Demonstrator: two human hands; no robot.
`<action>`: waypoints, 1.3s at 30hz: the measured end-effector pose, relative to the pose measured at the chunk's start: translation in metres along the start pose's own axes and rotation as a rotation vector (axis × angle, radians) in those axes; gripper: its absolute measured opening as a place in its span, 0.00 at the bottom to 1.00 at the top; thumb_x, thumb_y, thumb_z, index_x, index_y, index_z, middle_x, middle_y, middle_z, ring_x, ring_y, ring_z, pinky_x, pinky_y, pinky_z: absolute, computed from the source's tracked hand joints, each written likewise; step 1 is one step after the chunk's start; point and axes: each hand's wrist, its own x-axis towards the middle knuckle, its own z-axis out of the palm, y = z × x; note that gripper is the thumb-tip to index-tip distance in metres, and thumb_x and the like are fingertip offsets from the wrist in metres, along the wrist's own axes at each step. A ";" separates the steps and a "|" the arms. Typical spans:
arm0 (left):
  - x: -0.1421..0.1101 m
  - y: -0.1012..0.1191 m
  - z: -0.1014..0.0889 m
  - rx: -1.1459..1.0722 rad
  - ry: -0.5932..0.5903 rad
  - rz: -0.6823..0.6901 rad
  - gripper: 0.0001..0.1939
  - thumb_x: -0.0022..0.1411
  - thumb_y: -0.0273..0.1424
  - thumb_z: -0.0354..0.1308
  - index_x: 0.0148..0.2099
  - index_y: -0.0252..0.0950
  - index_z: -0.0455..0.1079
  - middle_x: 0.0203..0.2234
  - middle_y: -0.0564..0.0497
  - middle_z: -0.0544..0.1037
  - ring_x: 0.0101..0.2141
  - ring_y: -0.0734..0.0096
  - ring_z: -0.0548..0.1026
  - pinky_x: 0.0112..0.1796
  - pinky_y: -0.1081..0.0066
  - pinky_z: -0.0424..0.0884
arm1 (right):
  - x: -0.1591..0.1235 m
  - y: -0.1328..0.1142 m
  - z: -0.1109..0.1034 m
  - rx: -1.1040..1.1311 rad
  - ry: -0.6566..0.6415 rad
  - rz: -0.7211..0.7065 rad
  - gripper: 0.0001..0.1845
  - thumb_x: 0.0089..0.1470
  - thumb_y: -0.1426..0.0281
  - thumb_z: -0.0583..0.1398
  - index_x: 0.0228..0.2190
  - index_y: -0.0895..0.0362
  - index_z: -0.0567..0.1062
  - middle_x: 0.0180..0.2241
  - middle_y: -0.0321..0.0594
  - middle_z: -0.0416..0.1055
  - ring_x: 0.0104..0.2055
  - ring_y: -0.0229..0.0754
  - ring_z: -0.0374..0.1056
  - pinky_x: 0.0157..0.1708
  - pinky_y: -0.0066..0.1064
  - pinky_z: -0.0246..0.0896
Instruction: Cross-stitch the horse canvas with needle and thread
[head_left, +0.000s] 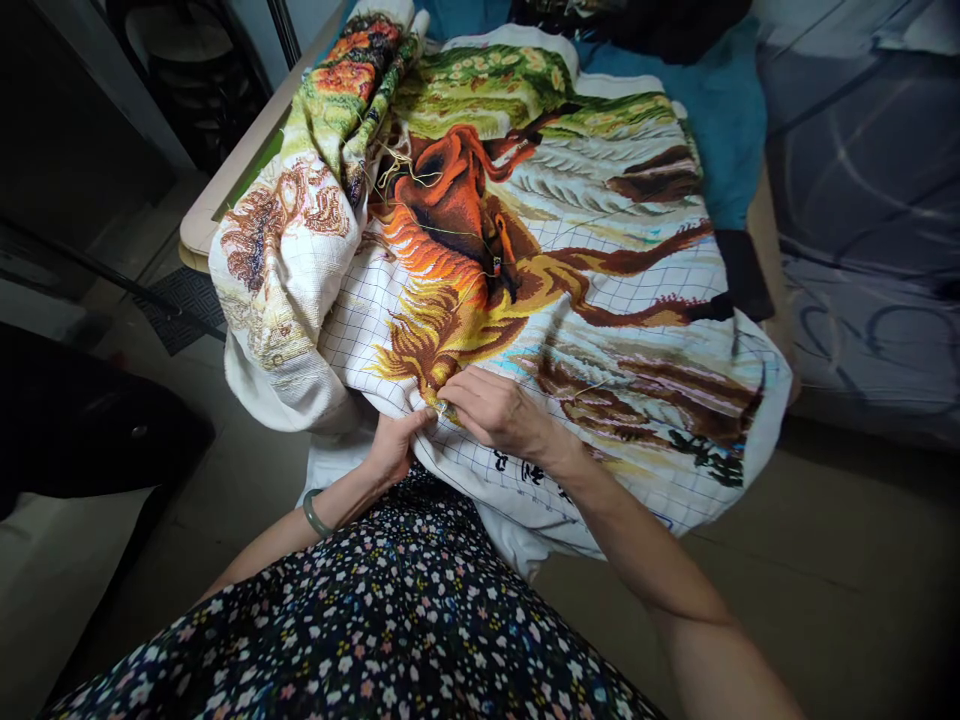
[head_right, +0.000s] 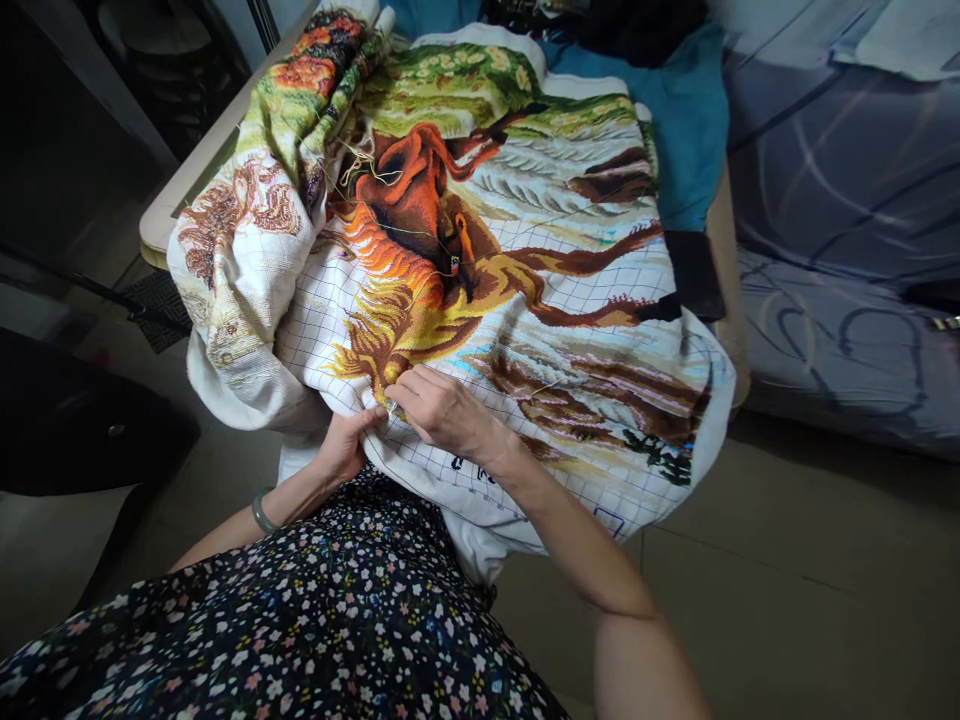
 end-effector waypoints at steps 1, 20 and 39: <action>-0.001 0.001 0.000 0.000 0.007 -0.011 0.37 0.41 0.26 0.70 0.57 0.38 0.69 0.46 0.47 0.80 0.47 0.58 0.77 0.54 0.60 0.68 | 0.000 -0.003 -0.002 -0.010 -0.007 0.000 0.12 0.60 0.80 0.52 0.42 0.63 0.73 0.36 0.47 0.71 0.40 0.46 0.63 0.38 0.35 0.59; 0.002 -0.001 -0.003 -0.064 0.000 -0.074 0.36 0.43 0.27 0.71 0.57 0.37 0.69 0.44 0.48 0.81 0.47 0.60 0.77 0.55 0.60 0.67 | -0.010 -0.001 0.011 -0.050 0.101 0.075 0.11 0.64 0.77 0.53 0.37 0.60 0.75 0.33 0.44 0.72 0.36 0.43 0.64 0.37 0.35 0.58; -0.003 0.001 0.000 -0.048 -0.007 -0.066 0.35 0.46 0.27 0.70 0.58 0.38 0.68 0.43 0.48 0.81 0.44 0.62 0.78 0.51 0.64 0.69 | -0.016 -0.054 0.039 -0.070 0.352 0.262 0.06 0.55 0.76 0.58 0.29 0.57 0.73 0.56 0.54 0.68 0.49 0.49 0.64 0.48 0.42 0.64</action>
